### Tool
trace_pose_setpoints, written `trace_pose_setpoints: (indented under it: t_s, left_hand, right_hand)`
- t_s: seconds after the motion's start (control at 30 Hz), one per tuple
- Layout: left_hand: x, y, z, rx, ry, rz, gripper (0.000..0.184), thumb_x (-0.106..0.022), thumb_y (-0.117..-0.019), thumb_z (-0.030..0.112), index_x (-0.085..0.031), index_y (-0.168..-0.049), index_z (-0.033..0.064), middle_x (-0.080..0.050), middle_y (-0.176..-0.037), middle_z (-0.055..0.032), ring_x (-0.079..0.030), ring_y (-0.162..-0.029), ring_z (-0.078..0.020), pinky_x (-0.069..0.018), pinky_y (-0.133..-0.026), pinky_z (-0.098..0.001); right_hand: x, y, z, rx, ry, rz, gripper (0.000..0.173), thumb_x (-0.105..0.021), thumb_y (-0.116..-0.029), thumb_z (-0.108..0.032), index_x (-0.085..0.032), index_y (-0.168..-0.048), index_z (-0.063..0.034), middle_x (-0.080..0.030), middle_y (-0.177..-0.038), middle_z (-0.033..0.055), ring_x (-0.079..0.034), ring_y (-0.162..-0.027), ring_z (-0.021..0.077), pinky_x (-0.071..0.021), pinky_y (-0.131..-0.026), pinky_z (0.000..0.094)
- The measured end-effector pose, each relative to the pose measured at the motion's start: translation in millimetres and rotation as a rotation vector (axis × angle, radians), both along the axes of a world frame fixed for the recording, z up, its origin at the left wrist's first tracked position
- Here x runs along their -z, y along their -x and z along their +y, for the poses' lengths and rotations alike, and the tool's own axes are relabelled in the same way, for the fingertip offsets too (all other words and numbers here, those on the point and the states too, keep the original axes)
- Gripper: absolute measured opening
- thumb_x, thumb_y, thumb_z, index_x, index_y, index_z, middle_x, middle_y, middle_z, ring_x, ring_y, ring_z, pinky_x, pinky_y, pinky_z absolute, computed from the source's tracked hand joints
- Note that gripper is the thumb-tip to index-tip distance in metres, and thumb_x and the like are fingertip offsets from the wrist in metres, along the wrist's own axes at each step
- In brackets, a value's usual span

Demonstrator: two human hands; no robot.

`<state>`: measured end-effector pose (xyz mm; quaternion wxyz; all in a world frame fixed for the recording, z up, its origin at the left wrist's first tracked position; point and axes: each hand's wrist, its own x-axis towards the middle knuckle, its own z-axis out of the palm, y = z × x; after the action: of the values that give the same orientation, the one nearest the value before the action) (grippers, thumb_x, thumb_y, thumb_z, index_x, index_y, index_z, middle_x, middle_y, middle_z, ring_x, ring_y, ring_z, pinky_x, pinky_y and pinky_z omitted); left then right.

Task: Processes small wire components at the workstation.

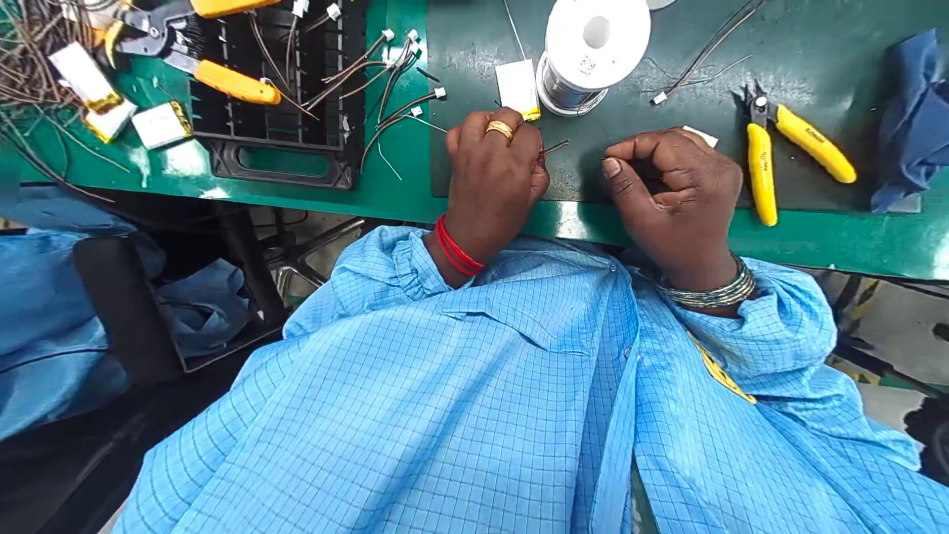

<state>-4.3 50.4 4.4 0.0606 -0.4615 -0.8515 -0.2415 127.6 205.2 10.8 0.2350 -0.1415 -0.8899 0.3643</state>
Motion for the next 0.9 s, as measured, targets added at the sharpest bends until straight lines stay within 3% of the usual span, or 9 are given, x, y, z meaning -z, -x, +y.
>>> trace_pose_setpoints:
  t_s: [0.13, 0.23, 0.37, 0.5, 0.67, 0.77, 0.83, 0.9]
  left_hand:
    - [1, 0, -3, 0.016, 0.003, 0.005, 0.010, -0.063, -0.0912, 0.011, -0.068, -0.086, 0.0043, -0.071, -0.099, -0.0187, -0.065, -0.101, -0.0402, -0.0447, -0.084, -0.0531]
    - [-13, 4, -5, 0.040, 0.067, -0.179, 0.012, -0.069, -0.0941, 0.015, -0.073, -0.096, 0.0038, -0.071, -0.107, -0.0196, -0.064, -0.108, -0.0421, -0.0442, -0.089, -0.0583]
    - [-30, 14, 4, 0.064, 0.264, -0.316, 0.013, -0.068, -0.0941, 0.015, -0.074, -0.095, 0.0041, -0.069, -0.103, -0.0201, -0.062, -0.106, -0.0434, -0.0424, -0.087, -0.0592]
    - [-37, 12, 11, 0.101, 0.401, -0.258, 0.018, -0.061, -0.0939, 0.016, -0.070, -0.093, 0.0010, -0.066, -0.098, -0.0231, -0.062, -0.104, -0.0457, -0.0411, -0.086, -0.0601]
    - [-12, 9, 0, 0.230, 0.179, -0.053, 0.019, -0.057, -0.0926, 0.015, -0.064, -0.084, 0.0002, -0.066, -0.087, -0.0221, -0.065, -0.089, -0.0438, -0.0435, -0.076, -0.0556]
    - [-6, 1, -7, 0.302, -0.007, -0.043, 0.010, -0.059, -0.0917, 0.008, -0.063, -0.088, -0.0005, -0.070, -0.094, -0.0222, -0.068, -0.092, -0.0395, -0.0490, -0.079, -0.0511]
    - [-11, -3, -12, 0.367, -0.139, -0.169, 0.007, -0.060, -0.0917, 0.004, -0.062, -0.089, -0.0018, -0.067, -0.088, -0.0199, -0.068, -0.083, -0.0310, -0.0549, -0.072, -0.0405]
    - [-16, -7, -14, 0.392, -0.268, -0.405, 0.006, -0.058, -0.0933, 0.003, -0.060, -0.092, -0.0029, -0.061, -0.081, -0.0128, -0.060, -0.073, -0.0152, -0.0505, -0.065, -0.0233]
  right_hand:
    - [-6, -3, -3, 0.008, 0.037, -0.011, 0.016, -0.062, -0.0993, -0.012, -0.073, -0.101, -0.0006, -0.069, -0.091, 0.0087, -0.064, -0.082, 0.0070, -0.0510, -0.072, 0.0191]
    - [-7, -5, -3, 0.002, 0.035, -0.028, 0.016, -0.061, -0.0993, -0.012, -0.072, -0.101, -0.0003, -0.069, -0.091, 0.0088, -0.064, -0.081, 0.0062, -0.0508, -0.072, 0.0180]
    - [-5, -3, -4, -0.014, 0.035, -0.014, 0.016, -0.062, -0.0989, -0.011, -0.072, -0.100, 0.0002, -0.069, -0.091, 0.0088, -0.064, -0.081, 0.0056, -0.0506, -0.072, 0.0172]
    - [-7, -5, -7, -0.020, 0.037, 0.001, 0.015, -0.062, -0.0986, -0.011, -0.072, -0.100, 0.0005, -0.070, -0.091, 0.0090, -0.065, -0.082, 0.0063, -0.0514, -0.074, 0.0182]
    - [-6, -12, -10, -0.020, 0.081, 0.021, 0.015, -0.063, -0.0981, -0.010, -0.072, -0.099, 0.0011, -0.069, -0.090, 0.0083, -0.063, -0.081, 0.0043, -0.0510, -0.073, 0.0160]
    - [-11, -16, -9, -0.032, 0.186, 0.059, 0.013, -0.063, -0.0972, -0.008, -0.070, -0.099, 0.0026, -0.068, -0.091, 0.0063, -0.063, -0.081, 0.0017, -0.0521, -0.073, 0.0145]
    - [-16, -20, -8, -0.050, 0.321, 0.084, 0.011, -0.061, -0.0960, -0.005, -0.068, -0.100, 0.0028, -0.068, -0.094, 0.0036, -0.063, -0.082, 0.0003, -0.0534, -0.073, 0.0145]
    - [-20, -22, -8, -0.078, 0.449, 0.111, 0.009, -0.060, -0.0952, -0.002, -0.066, -0.101, 0.0009, -0.068, -0.095, 0.0002, -0.064, -0.081, -0.0001, -0.0553, -0.073, 0.0161]
